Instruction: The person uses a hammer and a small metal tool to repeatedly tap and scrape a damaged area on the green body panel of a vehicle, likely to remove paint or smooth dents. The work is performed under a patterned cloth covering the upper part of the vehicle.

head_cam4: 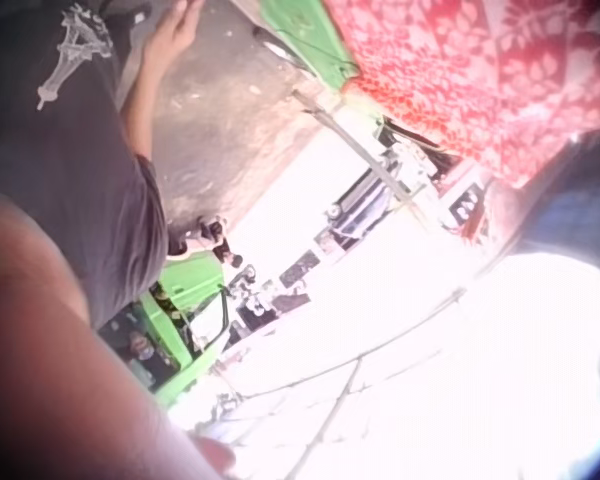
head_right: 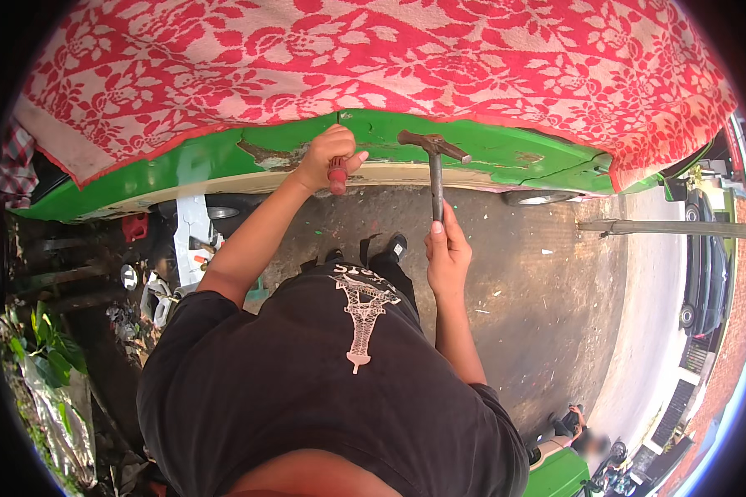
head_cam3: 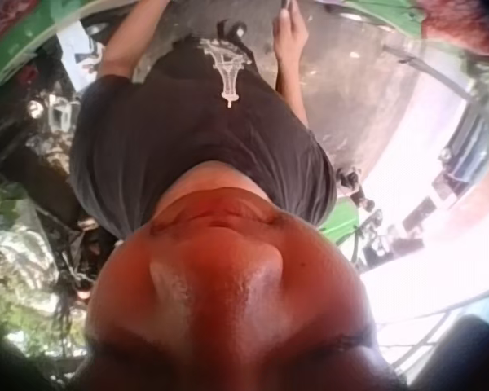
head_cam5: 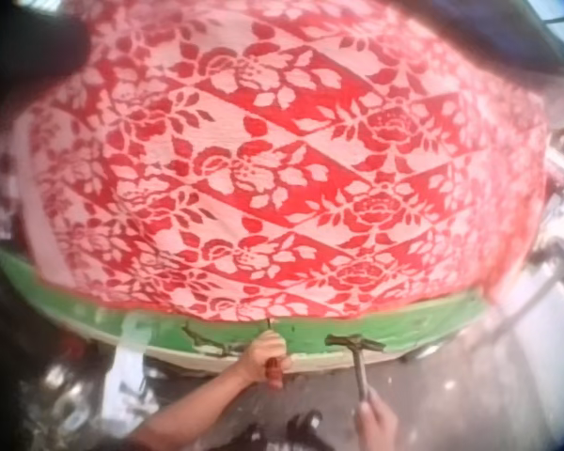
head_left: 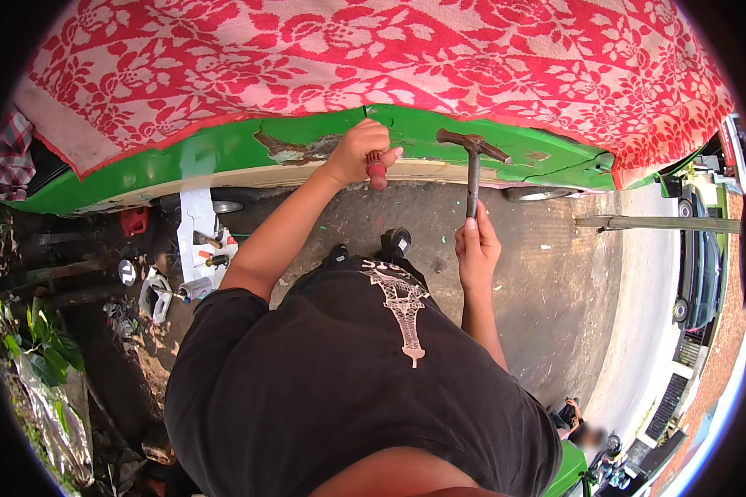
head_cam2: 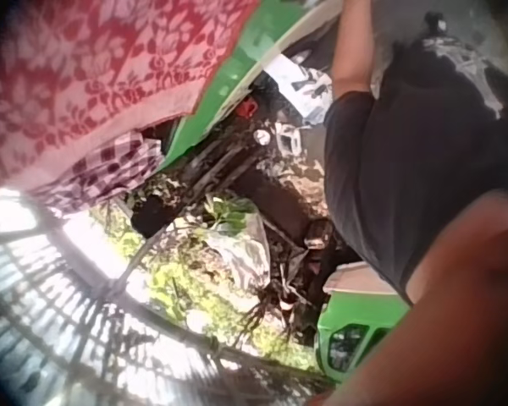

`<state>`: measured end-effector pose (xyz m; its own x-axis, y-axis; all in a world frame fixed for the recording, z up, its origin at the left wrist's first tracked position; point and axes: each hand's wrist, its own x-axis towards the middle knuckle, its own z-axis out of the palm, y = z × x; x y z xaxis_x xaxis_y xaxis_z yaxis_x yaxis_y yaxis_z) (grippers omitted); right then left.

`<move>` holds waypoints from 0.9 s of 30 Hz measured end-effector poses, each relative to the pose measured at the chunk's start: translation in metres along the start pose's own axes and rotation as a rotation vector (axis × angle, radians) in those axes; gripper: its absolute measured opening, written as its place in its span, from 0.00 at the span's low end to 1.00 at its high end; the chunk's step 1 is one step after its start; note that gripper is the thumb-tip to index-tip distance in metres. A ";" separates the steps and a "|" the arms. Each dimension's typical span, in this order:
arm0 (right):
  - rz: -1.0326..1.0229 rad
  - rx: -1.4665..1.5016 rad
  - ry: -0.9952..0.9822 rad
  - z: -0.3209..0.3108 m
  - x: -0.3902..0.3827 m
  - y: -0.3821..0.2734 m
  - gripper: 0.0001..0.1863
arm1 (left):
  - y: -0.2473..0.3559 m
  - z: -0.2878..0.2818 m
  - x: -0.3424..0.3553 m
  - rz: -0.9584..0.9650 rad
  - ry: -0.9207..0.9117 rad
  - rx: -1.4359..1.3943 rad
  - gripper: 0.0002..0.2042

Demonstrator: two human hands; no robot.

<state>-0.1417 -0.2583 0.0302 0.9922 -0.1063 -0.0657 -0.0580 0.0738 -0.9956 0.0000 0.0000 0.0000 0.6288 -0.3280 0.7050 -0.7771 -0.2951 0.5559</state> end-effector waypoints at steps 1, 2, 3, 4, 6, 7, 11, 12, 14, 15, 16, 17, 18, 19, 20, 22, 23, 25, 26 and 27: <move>0.009 0.014 -0.005 0.003 -0.001 -0.001 0.24 | 0.001 -0.002 -0.001 -0.007 0.003 0.004 0.19; 0.018 0.029 -0.010 0.006 -0.003 -0.001 0.23 | 0.003 -0.004 -0.004 -0.014 0.006 0.008 0.19; 0.006 0.005 -0.016 0.004 0.002 -0.002 0.23 | 0.003 -0.001 0.000 -0.021 0.015 -0.002 0.19; -0.006 -0.018 -0.022 0.001 0.007 -0.003 0.23 | 0.004 0.003 0.002 -0.028 0.024 -0.012 0.19; -0.023 -0.038 -0.035 0.000 0.014 -0.004 0.23 | 0.004 0.006 0.005 -0.041 0.040 -0.024 0.19; -0.029 -0.036 -0.042 0.000 0.016 -0.005 0.23 | 0.003 0.007 0.004 -0.048 0.047 -0.027 0.19; -0.040 -0.018 -0.066 0.000 0.022 -0.002 0.23 | -0.001 0.010 0.002 -0.043 0.052 -0.020 0.19; -0.039 -0.034 -0.070 0.000 0.023 -0.002 0.23 | -0.001 0.010 0.003 -0.046 0.055 -0.015 0.19; -0.036 -0.067 -0.076 0.001 0.023 -0.002 0.24 | 0.001 0.011 0.003 -0.050 0.060 -0.006 0.19; -0.054 -0.088 -0.073 0.003 0.023 -0.004 0.24 | 0.001 0.011 0.005 -0.072 0.092 -0.011 0.19; -0.071 -0.110 -0.070 0.006 0.022 -0.007 0.24 | 0.000 0.011 0.008 -0.093 0.124 -0.015 0.19; -0.088 -0.132 -0.067 0.009 0.021 -0.009 0.24 | -0.001 0.010 0.011 -0.114 0.155 -0.020 0.19; -0.137 -0.149 -0.072 0.009 0.019 -0.011 0.24 | -0.004 0.011 0.015 -0.139 0.183 -0.033 0.18; -0.185 -0.166 -0.077 0.009 0.016 -0.013 0.25 | -0.007 0.011 0.020 -0.163 0.210 -0.046 0.18; -0.234 -0.183 -0.082 0.009 0.014 -0.015 0.25 | -0.008 0.011 0.024 -0.188 0.237 -0.059 0.17; -0.482 -0.246 -0.106 0.008 0.013 -0.026 0.25 | -0.005 0.011 0.030 -0.206 0.251 -0.042 0.17; -0.606 -0.277 -0.119 0.008 0.013 -0.030 0.25 | -0.005 0.012 0.032 -0.214 0.258 -0.033 0.16; -0.789 -0.369 -0.118 0.010 0.017 -0.031 0.23 | -0.002 0.014 0.035 -0.269 0.219 -0.025 0.18; -0.789 -0.422 -0.125 0.012 0.018 -0.032 0.22 | -0.001 0.015 0.037 -0.296 0.201 -0.021 0.19; -0.789 -0.476 -0.135 0.015 0.020 -0.033 0.21 | -0.002 0.016 0.037 -0.276 0.205 -0.019 0.18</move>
<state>-0.1187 -0.2481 0.0626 0.7664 0.1662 0.6204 0.6293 -0.3880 -0.6734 0.0251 -0.0255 0.0178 0.7989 -0.0503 0.5993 -0.5797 -0.3299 0.7451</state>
